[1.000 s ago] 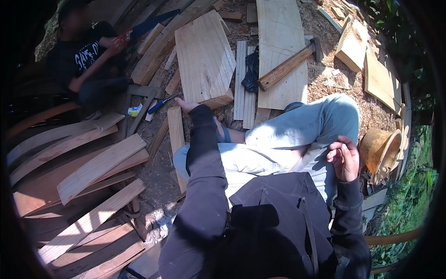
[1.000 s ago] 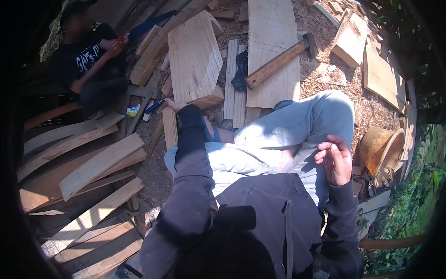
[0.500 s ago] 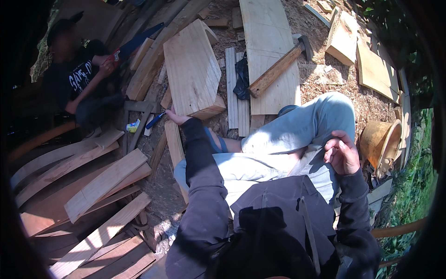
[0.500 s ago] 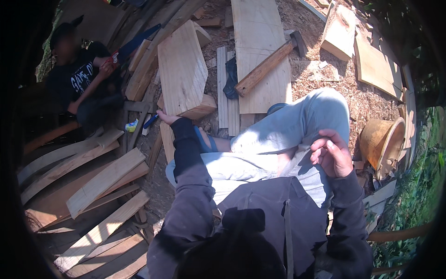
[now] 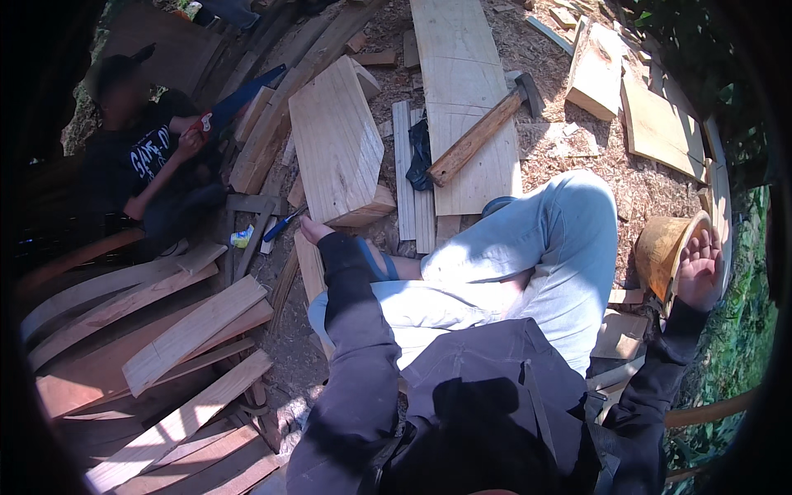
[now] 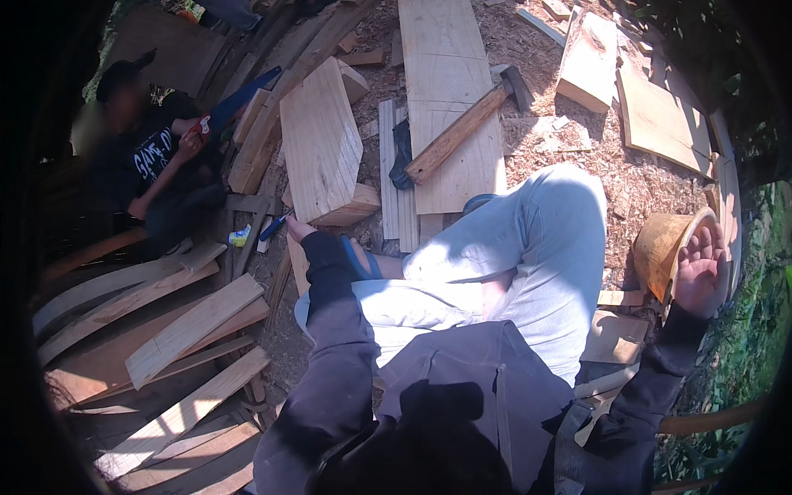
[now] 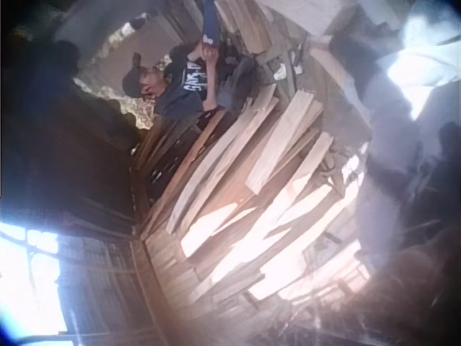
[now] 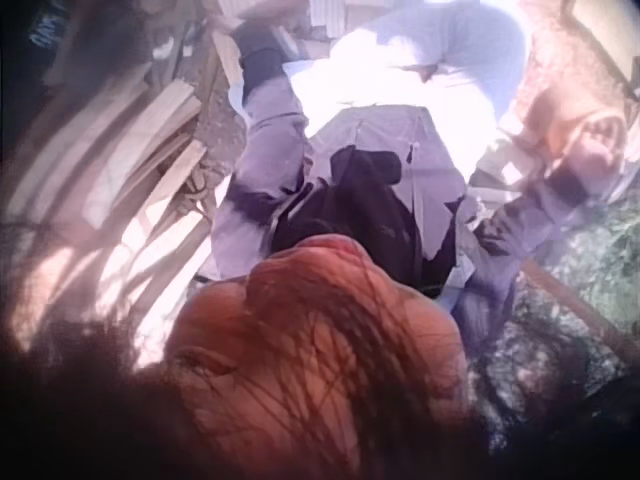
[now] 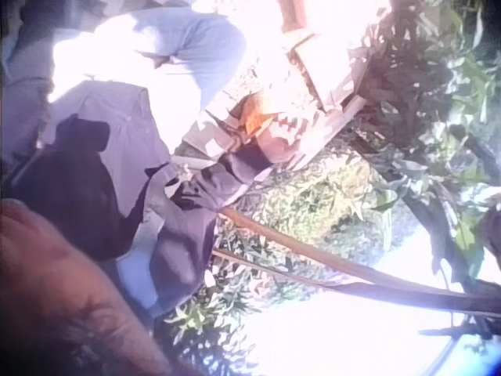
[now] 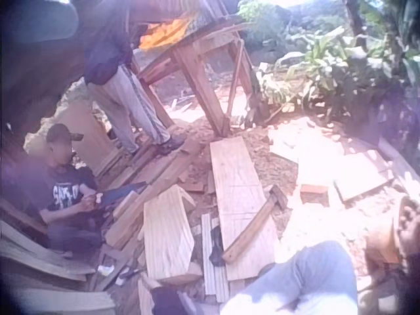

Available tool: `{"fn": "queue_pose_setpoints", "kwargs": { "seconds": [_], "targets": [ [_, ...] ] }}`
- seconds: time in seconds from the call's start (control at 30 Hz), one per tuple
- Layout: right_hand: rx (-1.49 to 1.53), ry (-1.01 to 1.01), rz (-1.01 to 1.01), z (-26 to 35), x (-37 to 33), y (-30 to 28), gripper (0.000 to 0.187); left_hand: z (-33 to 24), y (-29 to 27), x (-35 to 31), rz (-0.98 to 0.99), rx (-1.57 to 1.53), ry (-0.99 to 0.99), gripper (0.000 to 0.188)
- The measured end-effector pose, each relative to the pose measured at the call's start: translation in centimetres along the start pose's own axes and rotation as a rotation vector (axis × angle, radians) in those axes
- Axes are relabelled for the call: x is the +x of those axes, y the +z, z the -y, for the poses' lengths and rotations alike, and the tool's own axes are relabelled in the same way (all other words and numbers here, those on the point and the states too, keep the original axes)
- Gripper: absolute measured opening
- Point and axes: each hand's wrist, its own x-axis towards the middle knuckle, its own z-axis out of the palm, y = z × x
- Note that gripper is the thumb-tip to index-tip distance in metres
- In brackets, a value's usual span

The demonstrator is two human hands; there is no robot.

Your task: The person positions wood planks, drives nails into them using a small axe as a hammer, and retrieves more nails from a bucket.

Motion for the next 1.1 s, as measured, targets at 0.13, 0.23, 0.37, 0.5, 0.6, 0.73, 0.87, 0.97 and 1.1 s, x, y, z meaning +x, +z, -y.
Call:
{"fn": "queue_pose_setpoints", "kwargs": {
  "seconds": [0.13, 0.23, 0.37, 0.5, 0.6, 0.73, 0.87, 0.97, 1.1],
  "targets": [
    [-0.884, -0.123, -0.417, 3.4, 4.5, -24.8, 0.032, -4.3, 3.2, -9.3, -0.095, 0.18, 0.358, 0.03],
    [-0.916, 0.464, -0.332, 0.3, 7.8, -29.8, 0.028, -5.1, 2.8, -15.5, 0.227, 0.071, 0.312, 0.025],
    [-1.234, 0.53, -0.206, -6.8, 8.2, -29.7, 0.028, -3.0, 3.3, -22.6, 0.804, 0.214, 0.183, 0.014],
    [-1.336, 0.438, -0.194, -10.1, 9.0, -29.8, 0.028, -5.6, 4.8, -28.6, 1.173, 0.281, 0.376, 0.013],
    [-1.323, 0.436, -0.177, -14.0, 9.4, -30.0, 0.028, -4.9, 4.3, -29.7, 1.237, 0.357, 0.669, 0.018],
    [-1.374, 0.388, -0.175, -14.0, 11.3, -30.2, 0.028, -3.0, 4.1, -29.6, 1.174, 0.374, 0.544, 0.019],
    [-1.393, 0.37, -0.179, -13.6, 12.1, -29.9, 0.028, -2.5, 4.2, -29.9, 1.157, 0.364, 0.556, 0.019],
    [-1.404, 0.352, -0.182, -13.0, 12.4, -29.0, 0.028, -2.5, 4.5, -29.7, 1.169, 0.366, 0.534, 0.019],
    [-1.426, 0.344, -0.181, -12.6, 12.4, -28.4, 0.028, -2.8, 4.7, -29.6, 1.169, 0.355, 0.504, 0.019]
  ]
}}
